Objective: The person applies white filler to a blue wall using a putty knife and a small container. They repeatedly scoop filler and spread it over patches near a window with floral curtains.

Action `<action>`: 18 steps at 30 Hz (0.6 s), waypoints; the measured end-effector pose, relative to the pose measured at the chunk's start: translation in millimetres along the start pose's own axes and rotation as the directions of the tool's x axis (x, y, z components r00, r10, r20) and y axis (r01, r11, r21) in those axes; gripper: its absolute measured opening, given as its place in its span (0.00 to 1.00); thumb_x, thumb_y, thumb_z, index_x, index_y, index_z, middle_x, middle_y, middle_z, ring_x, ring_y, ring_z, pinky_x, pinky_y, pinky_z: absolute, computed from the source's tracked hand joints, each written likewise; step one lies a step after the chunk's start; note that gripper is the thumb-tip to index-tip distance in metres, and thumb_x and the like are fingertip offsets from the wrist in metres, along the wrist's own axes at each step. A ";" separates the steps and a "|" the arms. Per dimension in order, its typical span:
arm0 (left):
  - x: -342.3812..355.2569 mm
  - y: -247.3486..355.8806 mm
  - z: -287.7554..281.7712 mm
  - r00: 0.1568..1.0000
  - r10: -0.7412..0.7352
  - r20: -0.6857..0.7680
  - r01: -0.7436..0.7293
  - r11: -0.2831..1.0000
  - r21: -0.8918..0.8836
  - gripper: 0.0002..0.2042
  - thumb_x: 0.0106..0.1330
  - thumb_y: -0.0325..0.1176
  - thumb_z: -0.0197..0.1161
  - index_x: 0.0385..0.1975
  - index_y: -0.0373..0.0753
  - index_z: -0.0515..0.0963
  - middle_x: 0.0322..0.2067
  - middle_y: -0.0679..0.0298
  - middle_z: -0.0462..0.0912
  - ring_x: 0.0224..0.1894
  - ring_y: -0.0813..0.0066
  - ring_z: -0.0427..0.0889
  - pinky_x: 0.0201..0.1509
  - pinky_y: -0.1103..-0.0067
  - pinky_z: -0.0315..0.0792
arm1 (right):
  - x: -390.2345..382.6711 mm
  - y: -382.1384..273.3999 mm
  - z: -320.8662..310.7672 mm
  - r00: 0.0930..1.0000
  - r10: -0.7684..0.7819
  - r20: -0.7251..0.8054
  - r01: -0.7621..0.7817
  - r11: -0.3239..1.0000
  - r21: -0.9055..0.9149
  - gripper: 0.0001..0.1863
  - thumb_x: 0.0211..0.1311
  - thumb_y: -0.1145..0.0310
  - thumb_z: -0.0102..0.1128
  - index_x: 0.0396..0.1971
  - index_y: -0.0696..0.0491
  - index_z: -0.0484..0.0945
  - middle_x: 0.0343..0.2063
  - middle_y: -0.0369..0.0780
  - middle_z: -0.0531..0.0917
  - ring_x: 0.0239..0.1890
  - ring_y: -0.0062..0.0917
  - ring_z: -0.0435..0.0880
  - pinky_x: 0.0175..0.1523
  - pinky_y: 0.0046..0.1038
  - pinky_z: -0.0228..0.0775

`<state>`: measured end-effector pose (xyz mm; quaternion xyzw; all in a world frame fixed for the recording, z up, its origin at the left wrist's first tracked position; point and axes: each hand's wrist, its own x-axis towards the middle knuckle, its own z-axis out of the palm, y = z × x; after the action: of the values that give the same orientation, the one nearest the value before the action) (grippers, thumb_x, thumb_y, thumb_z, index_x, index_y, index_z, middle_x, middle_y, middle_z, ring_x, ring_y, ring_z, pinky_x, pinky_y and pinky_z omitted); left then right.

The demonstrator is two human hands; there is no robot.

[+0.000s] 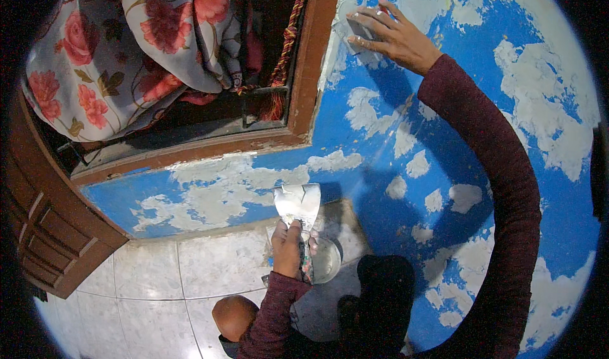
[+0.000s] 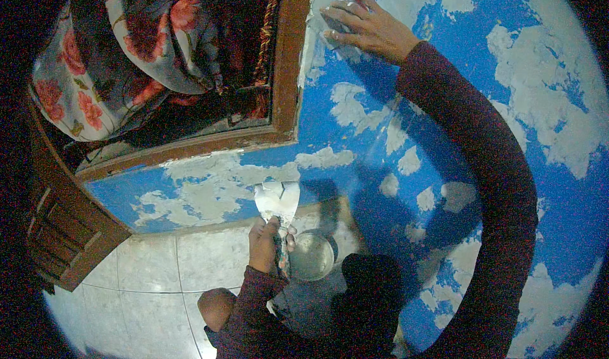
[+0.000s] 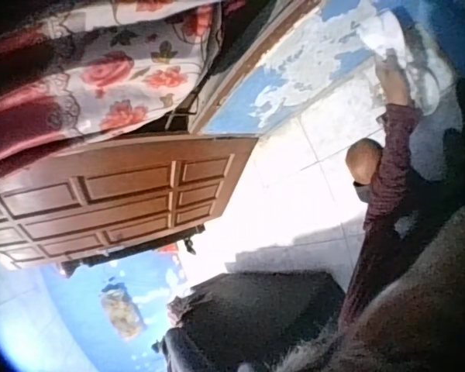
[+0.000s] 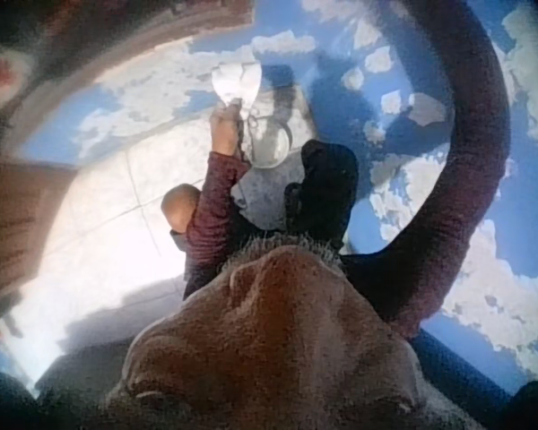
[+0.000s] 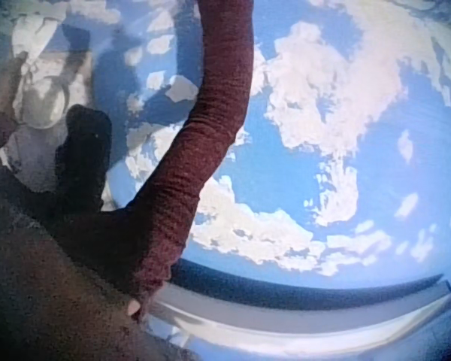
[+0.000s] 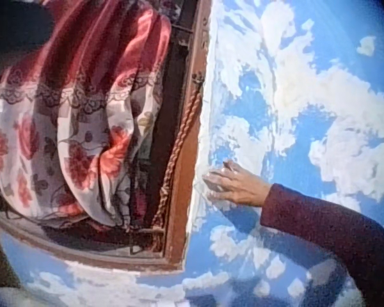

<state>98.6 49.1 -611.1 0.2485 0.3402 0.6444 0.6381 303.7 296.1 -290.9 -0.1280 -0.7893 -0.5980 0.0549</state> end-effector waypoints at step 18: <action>-3.1 0.6 1.0 1.000 0.007 0.016 -0.007 1.000 0.018 0.09 0.72 0.33 0.48 0.43 0.35 0.68 0.24 0.56 0.79 0.16 0.73 0.76 0.18 0.80 0.70 | -19.4 24.4 -21.7 0.968 0.236 -0.078 -0.243 0.966 -0.086 0.32 0.61 0.79 0.53 0.60 0.26 0.66 0.64 0.39 0.66 0.66 0.33 0.65 0.68 0.40 0.56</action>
<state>99.1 46.1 -609.6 0.2605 0.3401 0.6416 0.6363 327.4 278.8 -266.8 -0.2047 -0.7363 -0.6279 0.1473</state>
